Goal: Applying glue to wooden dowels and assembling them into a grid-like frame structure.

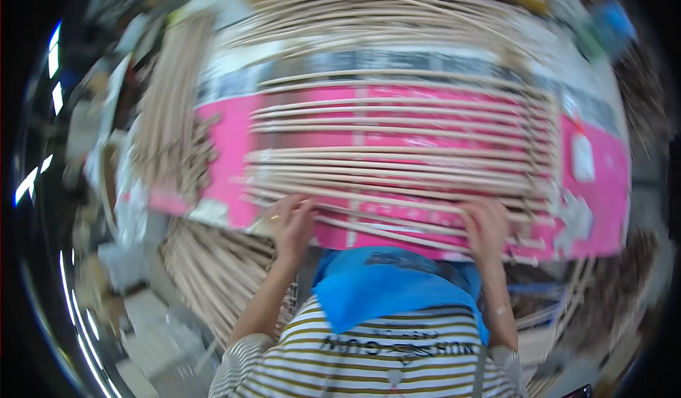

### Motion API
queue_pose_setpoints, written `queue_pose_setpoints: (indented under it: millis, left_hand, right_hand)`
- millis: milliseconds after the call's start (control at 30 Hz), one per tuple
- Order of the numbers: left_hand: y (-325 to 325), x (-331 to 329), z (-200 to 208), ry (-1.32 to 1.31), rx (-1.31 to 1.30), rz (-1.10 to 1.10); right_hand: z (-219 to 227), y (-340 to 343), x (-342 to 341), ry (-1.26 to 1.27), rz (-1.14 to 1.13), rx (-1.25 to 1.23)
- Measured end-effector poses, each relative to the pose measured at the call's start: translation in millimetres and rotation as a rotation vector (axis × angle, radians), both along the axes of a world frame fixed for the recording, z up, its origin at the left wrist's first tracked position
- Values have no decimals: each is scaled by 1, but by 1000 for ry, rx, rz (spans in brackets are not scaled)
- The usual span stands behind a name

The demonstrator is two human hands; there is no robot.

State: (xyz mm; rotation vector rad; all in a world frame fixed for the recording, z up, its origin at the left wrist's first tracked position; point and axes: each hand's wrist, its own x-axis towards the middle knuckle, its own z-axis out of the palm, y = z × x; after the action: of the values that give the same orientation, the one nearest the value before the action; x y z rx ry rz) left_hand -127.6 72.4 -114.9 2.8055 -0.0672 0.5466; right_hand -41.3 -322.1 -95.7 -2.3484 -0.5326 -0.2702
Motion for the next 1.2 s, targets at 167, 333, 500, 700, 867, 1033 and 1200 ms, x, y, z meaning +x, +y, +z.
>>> queue_pose_setpoints:
  millis: [167, 333, 500, 700, 867, 1033, 1200]
  left_hand:
    - [-3, -12, 47, -82, -154, 169]
    - [42, -6, 48, -251, -503, 454]
    - [54, 19, 50, -253, -611, 452]
    - [63, 35, 52, -301, -615, 423]
    - [110, 46, 41, -242, -607, 451]
    - [221, 80, 10, -216, -279, 536]
    - [274, 133, 8, 18, -67, 624]
  right_hand:
    - [24, 0, 0, 72, -30, 84]
    - [30, 1, 9, 89, -53, 87]
    - [32, -3, 25, 72, -63, 71]
    - [44, -1, 53, -12, -35, 41]
    - [39, 0, 62, 31, -40, 87]
    - [47, 3, 70, 74, -43, 107]
    - [48, 18, 86, 17, -2, 37]
